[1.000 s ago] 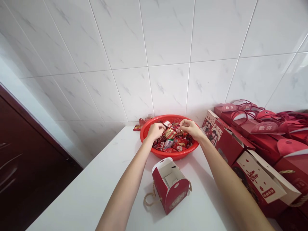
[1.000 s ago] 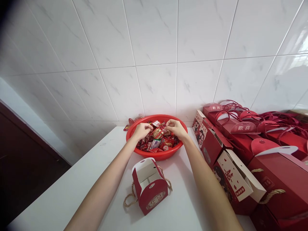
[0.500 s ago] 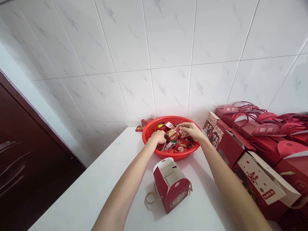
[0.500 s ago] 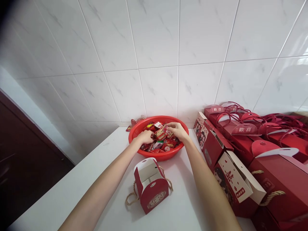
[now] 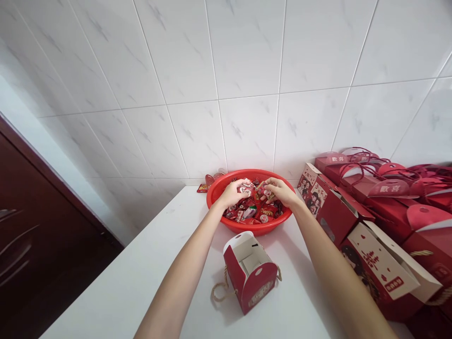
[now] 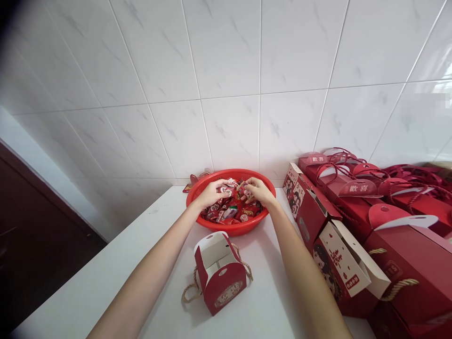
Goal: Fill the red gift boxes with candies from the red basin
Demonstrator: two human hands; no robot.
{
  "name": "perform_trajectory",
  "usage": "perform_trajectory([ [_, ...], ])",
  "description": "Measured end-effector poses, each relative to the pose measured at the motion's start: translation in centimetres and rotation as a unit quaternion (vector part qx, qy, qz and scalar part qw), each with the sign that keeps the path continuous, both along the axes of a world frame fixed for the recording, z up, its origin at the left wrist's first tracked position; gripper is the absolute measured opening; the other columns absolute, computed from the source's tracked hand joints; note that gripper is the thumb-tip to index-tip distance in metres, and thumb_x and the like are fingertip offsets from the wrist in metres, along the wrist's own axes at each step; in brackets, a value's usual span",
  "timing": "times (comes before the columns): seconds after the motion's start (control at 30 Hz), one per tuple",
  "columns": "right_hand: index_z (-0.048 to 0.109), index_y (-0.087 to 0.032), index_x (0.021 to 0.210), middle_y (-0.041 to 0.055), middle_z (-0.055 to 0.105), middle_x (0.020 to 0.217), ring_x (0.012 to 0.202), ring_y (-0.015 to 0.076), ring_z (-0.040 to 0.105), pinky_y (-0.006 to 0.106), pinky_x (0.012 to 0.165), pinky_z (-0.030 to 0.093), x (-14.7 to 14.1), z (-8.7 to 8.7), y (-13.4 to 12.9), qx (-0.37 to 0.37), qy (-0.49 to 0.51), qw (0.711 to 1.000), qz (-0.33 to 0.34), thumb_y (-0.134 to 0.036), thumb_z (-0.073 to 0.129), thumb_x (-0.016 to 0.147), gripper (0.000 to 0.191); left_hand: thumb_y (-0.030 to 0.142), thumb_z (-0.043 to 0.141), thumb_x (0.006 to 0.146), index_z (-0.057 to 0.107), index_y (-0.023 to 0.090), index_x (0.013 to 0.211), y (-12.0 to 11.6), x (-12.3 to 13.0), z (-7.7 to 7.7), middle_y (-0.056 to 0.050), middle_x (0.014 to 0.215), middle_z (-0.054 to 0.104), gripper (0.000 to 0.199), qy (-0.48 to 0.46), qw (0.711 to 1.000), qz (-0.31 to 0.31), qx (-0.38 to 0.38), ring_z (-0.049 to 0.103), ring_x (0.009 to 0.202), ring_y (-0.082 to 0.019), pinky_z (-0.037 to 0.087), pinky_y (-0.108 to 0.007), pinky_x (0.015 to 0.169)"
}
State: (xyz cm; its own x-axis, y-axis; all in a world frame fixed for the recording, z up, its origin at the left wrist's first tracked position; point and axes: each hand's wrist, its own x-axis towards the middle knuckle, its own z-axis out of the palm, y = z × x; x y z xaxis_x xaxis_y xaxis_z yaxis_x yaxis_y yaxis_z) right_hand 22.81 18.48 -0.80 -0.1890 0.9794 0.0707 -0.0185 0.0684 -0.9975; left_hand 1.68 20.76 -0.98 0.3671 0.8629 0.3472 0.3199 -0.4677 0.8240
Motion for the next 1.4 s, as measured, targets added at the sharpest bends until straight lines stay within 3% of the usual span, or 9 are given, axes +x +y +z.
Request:
perform_trajectory([
  [0.2, 0.055, -0.02, 0.079, -0.0007, 0.064, 0.068, 0.052, 0.0108, 0.055, 0.022, 0.043, 0.044, 0.3, 0.1, 0.1, 0.03, 0.003, 0.999, -0.03, -0.027, 0.074, 0.064, 0.025, 0.03, 0.081, 0.07, 0.064, 0.015, 0.109, -0.4, 0.3, 0.3, -0.01, 0.112, 0.069, 0.045, -0.086, 0.995, -0.026, -0.047, 0.068, 0.093, -0.021, 0.057, -0.036, 0.081],
  [0.47, 0.057, -0.018, 0.077, -0.0048, 0.059, 0.06, 0.049, 0.008, 0.049, 0.021, 0.044, 0.036, 0.3, 0.6, -0.3, 0.052, -0.014, 0.998, 0.027, -0.034, 0.087, 0.051, 0.043, 0.033, 0.081, 0.071, 0.066, 0.014, 0.104, -1.2, 0.7, 0.9, -0.009, 0.11, 0.071, 0.04, -0.063, 0.993, -0.088, -0.037, 0.067, 0.098, -0.022, 0.054, -0.037, 0.089],
  [0.63, 0.067, -0.016, 0.079, -0.0034, 0.06, 0.058, 0.048, 0.0078, 0.046, 0.022, 0.044, 0.034, 0.4, 0.5, -0.3, 0.057, -0.022, 0.998, 0.035, -0.029, 0.082, 0.054, 0.032, 0.029, 0.077, 0.076, 0.068, 0.015, 0.11, -1.1, 1.0, 0.7, -0.011, 0.112, 0.072, 0.038, -0.05, 0.995, -0.075, -0.038, 0.068, 0.102, -0.024, 0.053, -0.039, 0.093],
  [0.77, 0.072, -0.016, 0.083, -0.0026, 0.062, 0.058, 0.046, 0.0081, 0.044, 0.023, 0.044, 0.035, 0.5, 0.4, -0.1, 0.043, 0.02, 0.998, -0.03, -0.028, 0.077, 0.056, 0.029, 0.024, 0.06, 0.088, 0.067, 0.014, 0.11, -0.6, 1.1, 0.6, -0.01, 0.104, 0.074, 0.025, -0.061, 0.994, -0.015, -0.085, 0.071, 0.09, -0.021, 0.057, -0.036, 0.085],
  [0.9, 0.067, -0.016, 0.067, 0.0007, 0.064, 0.059, 0.052, 0.0109, 0.053, 0.022, 0.046, 0.04, 0.5, 0.4, 0.1, 0.028, 0.088, 0.992, -0.081, -0.028, 0.076, 0.054, 0.019, 0.01, 0.051, 0.086, 0.07, 0.014, 0.101, -0.4, 0.9, 0.4, -0.008, 0.089, 0.076, 0.025, 0.063, 0.991, 0.077, -0.089, 0.072, 0.085, -0.022, 0.057, -0.033, 0.081],
  [1.0, 0.065, -0.017, 0.063, 0.0005, 0.064, 0.058, 0.055, 0.0124, 0.057, 0.022, 0.047, 0.044, 0.7, 0.5, 0.2, 0.005, 0.137, 0.985, -0.102, -0.025, 0.075, 0.051, 0.018, 0.008, 0.054, 0.082, 0.074, 0.015, 0.095, -0.3, 1.0, 0.1, -0.009, 0.103, 0.076, 0.026, 0.226, 0.973, 0.032, -0.026, 0.071, 0.099, -0.024, 0.053, -0.032, 0.092],
  [1.13, 0.062, -0.018, 0.064, -0.0014, 0.062, 0.056, 0.055, 0.0122, 0.058, 0.023, 0.05, 0.051, 0.8, 0.6, 0.2, -0.012, 0.177, 0.978, -0.106, -0.021, 0.075, 0.053, 0.018, 0.018, 0.055, 0.087, 0.069, 0.02, 0.119, -0.2, 1.7, -0.1, -0.006, 0.128, 0.069, 0.036, 0.383, 0.922, -0.051, 0.005, 0.064, 0.117, -0.022, 0.047, -0.03, 0.103],
  [1.3, 0.061, -0.018, 0.065, -0.0025, 0.062, 0.058, 0.054, 0.0107, 0.058, 0.022, 0.051, 0.053, 0.7, 1.0, -0.1, -0.03, 0.208, 0.972, -0.109, -0.018, 0.073, 0.056, 0.015, 0.024, 0.057, 0.087, 0.051, 0.022, 0.143, 0.1, 3.1, 1.1, -0.009, 0.148, 0.053, 0.056, 0.516, 0.853, -0.076, 0.009, 0.055, 0.13, -0.024, 0.043, -0.031, 0.108],
  [1.4, 0.06, -0.018, 0.064, -0.0023, 0.062, 0.058, 0.054, 0.0109, 0.059, 0.022, 0.051, 0.053, 0.6, 1.1, -0.2, -0.033, 0.215, 0.97, -0.113, -0.018, 0.073, 0.056, 0.015, 0.031, 0.06, 0.085, 0.056, 0.022, 0.138, 0.1, 4.3, 2.0, -0.01, 0.145, 0.055, 0.054, 0.561, 0.825, -0.068, 0.007, 0.056, 0.128, -0.026, 0.046, -0.031, 0.104],
])
